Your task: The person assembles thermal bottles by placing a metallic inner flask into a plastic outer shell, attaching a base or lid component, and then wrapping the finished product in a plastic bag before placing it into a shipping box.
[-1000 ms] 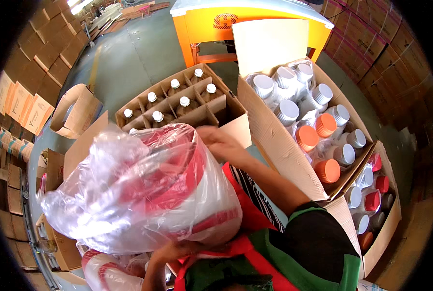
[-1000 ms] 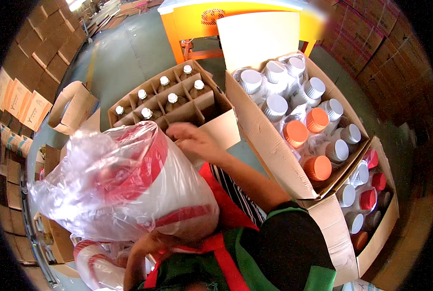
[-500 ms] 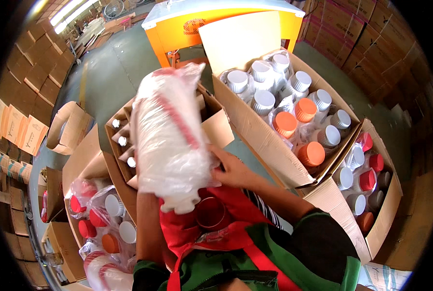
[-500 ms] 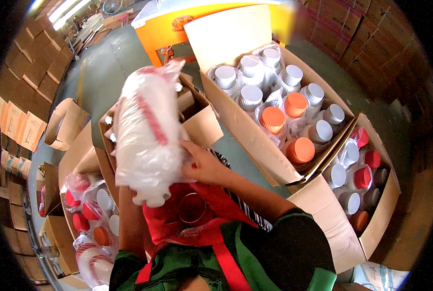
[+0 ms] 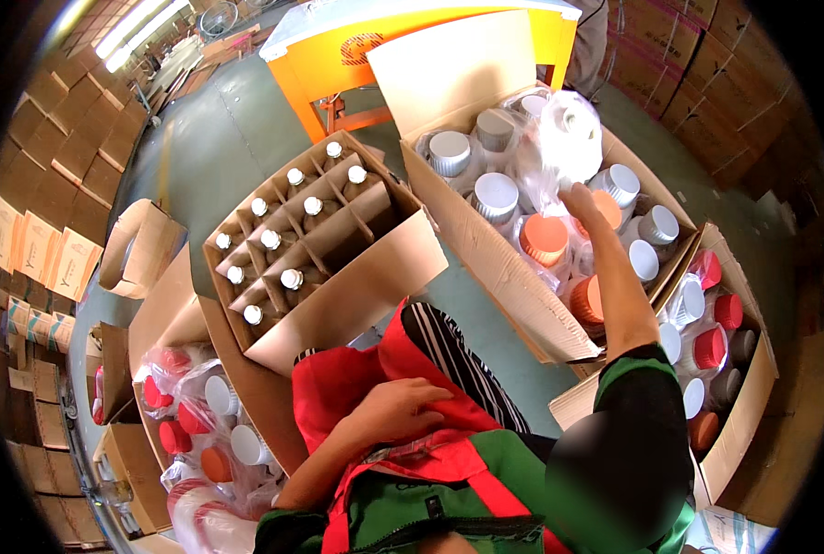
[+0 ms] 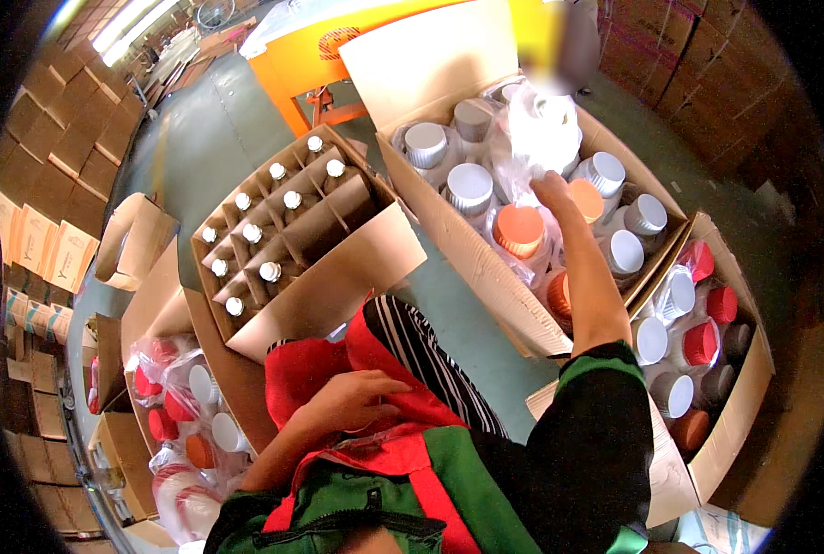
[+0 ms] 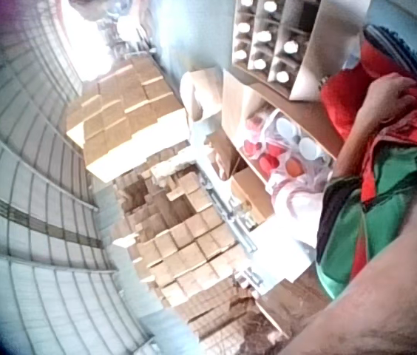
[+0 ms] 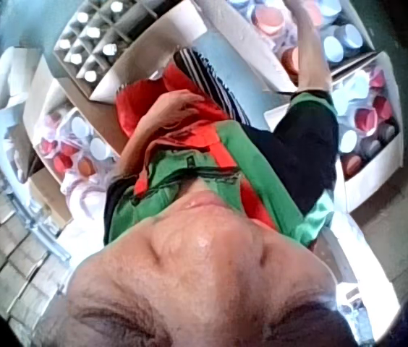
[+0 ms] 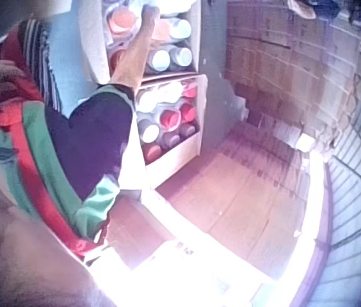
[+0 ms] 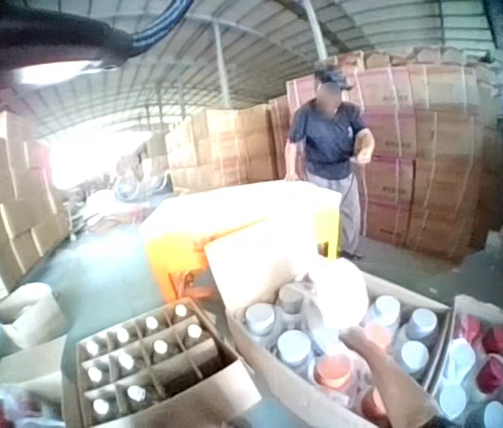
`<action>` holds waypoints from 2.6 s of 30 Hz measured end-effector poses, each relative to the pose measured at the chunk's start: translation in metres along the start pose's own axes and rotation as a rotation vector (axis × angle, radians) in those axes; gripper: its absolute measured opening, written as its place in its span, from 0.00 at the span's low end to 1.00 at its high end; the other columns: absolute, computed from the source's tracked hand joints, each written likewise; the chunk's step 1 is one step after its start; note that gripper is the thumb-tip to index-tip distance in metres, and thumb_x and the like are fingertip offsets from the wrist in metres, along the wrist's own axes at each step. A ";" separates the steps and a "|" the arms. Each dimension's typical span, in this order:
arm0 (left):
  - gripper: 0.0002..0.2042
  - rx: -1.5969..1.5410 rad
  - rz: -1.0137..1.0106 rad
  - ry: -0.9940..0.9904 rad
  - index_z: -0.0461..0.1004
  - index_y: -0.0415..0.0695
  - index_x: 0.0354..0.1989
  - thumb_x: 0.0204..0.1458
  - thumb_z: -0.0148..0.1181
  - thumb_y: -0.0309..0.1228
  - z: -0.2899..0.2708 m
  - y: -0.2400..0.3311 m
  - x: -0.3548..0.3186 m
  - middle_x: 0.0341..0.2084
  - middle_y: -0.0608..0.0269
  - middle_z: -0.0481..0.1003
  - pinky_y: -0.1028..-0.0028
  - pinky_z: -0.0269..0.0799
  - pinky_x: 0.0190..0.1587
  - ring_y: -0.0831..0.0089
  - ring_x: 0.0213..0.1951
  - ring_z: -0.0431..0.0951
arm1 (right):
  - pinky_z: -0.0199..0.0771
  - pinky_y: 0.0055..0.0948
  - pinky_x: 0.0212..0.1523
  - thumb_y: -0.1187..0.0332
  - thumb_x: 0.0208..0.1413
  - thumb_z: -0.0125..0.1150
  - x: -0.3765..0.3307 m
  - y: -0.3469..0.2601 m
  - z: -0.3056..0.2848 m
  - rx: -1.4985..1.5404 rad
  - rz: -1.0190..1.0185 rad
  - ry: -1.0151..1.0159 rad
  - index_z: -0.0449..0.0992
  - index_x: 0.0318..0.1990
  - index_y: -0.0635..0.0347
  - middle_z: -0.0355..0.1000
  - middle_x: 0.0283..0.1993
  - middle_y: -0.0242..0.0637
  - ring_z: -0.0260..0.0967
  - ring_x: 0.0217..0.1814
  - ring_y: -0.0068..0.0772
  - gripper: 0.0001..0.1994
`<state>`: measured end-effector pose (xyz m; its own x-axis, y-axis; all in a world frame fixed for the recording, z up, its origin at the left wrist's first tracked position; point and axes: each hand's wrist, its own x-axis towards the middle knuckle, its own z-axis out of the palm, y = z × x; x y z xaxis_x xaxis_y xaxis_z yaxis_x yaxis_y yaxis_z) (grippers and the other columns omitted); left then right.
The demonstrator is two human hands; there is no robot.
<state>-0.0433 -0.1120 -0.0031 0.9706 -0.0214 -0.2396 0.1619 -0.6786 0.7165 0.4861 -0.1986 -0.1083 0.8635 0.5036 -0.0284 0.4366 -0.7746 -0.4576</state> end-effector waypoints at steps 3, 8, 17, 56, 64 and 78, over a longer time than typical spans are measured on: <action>0.17 0.001 -0.269 0.089 0.72 0.43 0.39 0.49 0.57 0.43 0.006 -0.007 -0.039 0.35 0.52 0.75 0.63 0.70 0.42 0.55 0.39 0.75 | 0.66 0.41 0.53 0.61 0.51 0.53 -0.054 -0.067 0.013 0.194 -0.188 0.085 0.68 0.52 0.60 0.70 0.50 0.51 0.68 0.52 0.50 0.21; 0.18 -0.021 -0.391 -0.011 0.73 0.43 0.32 0.53 0.50 0.47 0.072 -0.050 -0.064 0.29 0.48 0.75 0.56 0.69 0.36 0.49 0.33 0.75 | 0.70 0.49 0.43 0.55 0.49 0.58 -0.170 -0.101 0.054 -0.133 -0.357 -0.078 0.73 0.37 0.62 0.73 0.36 0.54 0.72 0.40 0.55 0.17; 0.12 -0.703 -0.454 0.431 0.72 0.36 0.25 0.56 0.53 0.31 -0.009 -0.020 -0.090 0.21 0.80 0.64 0.80 0.59 0.26 0.86 0.25 0.63 | 0.69 0.50 0.39 0.62 0.52 0.55 -0.271 -0.071 0.079 -0.192 -0.252 -0.337 0.67 0.38 0.61 0.73 0.30 0.51 0.71 0.36 0.56 0.13; 0.09 0.381 0.075 0.815 0.76 0.47 0.32 0.40 0.56 0.30 0.011 -0.043 0.066 0.39 0.66 0.74 0.59 0.57 0.57 0.61 0.49 0.70 | 0.52 0.42 0.64 0.55 0.27 0.74 -0.063 -0.125 0.052 -0.376 -0.633 -0.235 0.59 0.60 0.61 0.56 0.61 0.52 0.47 0.67 0.51 0.47; 0.36 -0.887 0.291 0.809 0.52 0.39 0.63 0.48 0.61 0.40 -0.031 -0.031 0.062 0.62 0.57 0.55 0.67 0.47 0.64 0.67 0.65 0.52 | 0.53 0.41 0.65 0.60 0.34 0.71 -0.166 -0.272 -0.119 0.150 -0.957 0.175 0.57 0.61 0.59 0.57 0.59 0.50 0.52 0.65 0.48 0.43; 0.14 -0.165 -0.612 0.289 0.77 0.45 0.39 0.53 0.53 0.41 0.006 -0.014 -0.082 0.33 0.51 0.76 0.72 0.71 0.40 0.60 0.36 0.78 | 0.61 0.45 0.58 0.50 0.44 0.62 -0.086 -0.129 0.097 -0.139 -0.178 -0.190 0.76 0.46 0.52 0.59 0.58 0.54 0.60 0.59 0.54 0.23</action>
<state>-0.1267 -0.1051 0.0028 0.7006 0.5411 -0.4651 0.6981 -0.3849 0.6038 0.3311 -0.1046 -0.1325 0.7132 0.6887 -0.1306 0.6188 -0.7060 -0.3445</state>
